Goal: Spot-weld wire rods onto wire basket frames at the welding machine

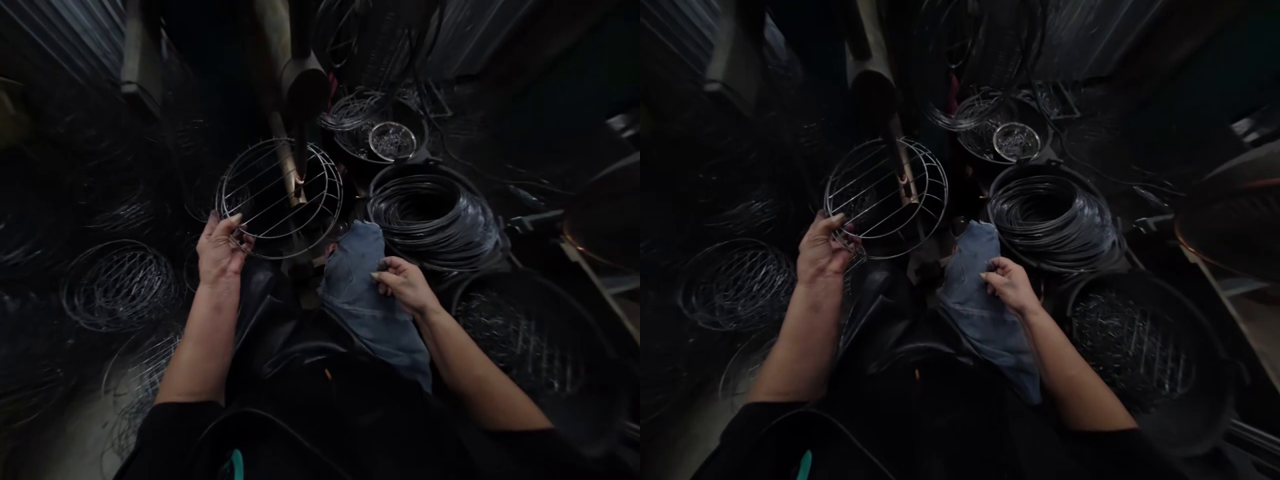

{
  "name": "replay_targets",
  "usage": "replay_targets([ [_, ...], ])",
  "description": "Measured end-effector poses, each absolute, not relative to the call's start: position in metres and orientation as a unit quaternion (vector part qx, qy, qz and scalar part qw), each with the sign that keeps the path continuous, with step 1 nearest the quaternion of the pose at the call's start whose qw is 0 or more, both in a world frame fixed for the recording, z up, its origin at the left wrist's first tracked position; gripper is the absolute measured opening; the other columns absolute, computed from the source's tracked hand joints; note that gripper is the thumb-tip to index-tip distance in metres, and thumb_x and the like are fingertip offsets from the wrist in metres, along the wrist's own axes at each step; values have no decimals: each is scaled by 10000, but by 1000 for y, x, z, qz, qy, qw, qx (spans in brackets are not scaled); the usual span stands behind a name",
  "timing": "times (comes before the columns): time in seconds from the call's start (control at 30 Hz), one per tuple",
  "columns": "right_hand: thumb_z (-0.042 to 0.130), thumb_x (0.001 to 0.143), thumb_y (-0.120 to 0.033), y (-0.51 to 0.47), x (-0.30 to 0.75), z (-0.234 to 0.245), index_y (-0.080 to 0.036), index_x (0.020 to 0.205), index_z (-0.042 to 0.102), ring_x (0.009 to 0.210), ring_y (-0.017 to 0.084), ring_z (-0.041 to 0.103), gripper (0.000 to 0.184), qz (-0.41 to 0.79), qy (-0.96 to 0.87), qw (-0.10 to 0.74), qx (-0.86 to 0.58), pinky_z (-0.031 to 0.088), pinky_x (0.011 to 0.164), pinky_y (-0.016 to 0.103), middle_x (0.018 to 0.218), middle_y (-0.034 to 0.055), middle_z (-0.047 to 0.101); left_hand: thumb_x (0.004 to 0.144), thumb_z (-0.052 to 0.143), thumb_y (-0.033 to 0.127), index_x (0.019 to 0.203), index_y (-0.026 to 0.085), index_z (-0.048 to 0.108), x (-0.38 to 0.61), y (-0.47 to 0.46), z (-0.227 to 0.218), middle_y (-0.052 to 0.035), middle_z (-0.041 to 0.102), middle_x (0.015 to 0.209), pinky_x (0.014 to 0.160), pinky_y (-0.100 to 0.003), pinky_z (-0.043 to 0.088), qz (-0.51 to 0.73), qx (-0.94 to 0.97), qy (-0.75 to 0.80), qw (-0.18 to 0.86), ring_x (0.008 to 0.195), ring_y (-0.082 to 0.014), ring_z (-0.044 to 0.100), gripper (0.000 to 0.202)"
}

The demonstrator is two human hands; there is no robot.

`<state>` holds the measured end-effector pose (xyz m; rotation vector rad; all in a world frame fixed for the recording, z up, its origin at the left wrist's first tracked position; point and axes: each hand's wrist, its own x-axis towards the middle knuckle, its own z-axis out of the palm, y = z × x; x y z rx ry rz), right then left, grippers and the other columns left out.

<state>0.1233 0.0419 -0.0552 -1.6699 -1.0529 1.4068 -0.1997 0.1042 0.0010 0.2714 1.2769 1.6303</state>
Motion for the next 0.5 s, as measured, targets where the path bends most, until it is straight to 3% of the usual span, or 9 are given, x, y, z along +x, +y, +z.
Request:
replay_targets([
  [0.3, 841, 479, -401, 48, 124, -61, -211, 827, 453, 447, 155, 616, 555, 569, -363, 349, -651, 377, 364, 181, 486, -60, 577, 484, 753, 134, 785, 215, 505, -193, 105, 1, 38, 562, 706, 488, -219, 443, 666, 127, 544, 493, 594, -110, 575, 398],
  [0.5, 830, 519, -319, 49, 133, -47, -180, 830, 509, 581, 152, 679, 468, 643, -380, 285, -601, 475, 482, 186, 607, -14, 651, 493, 754, 146, 760, 208, 496, -185, 106, 4, 38, 559, 684, 469, -201, 430, 659, 145, 542, 501, 572, -101, 562, 376],
])
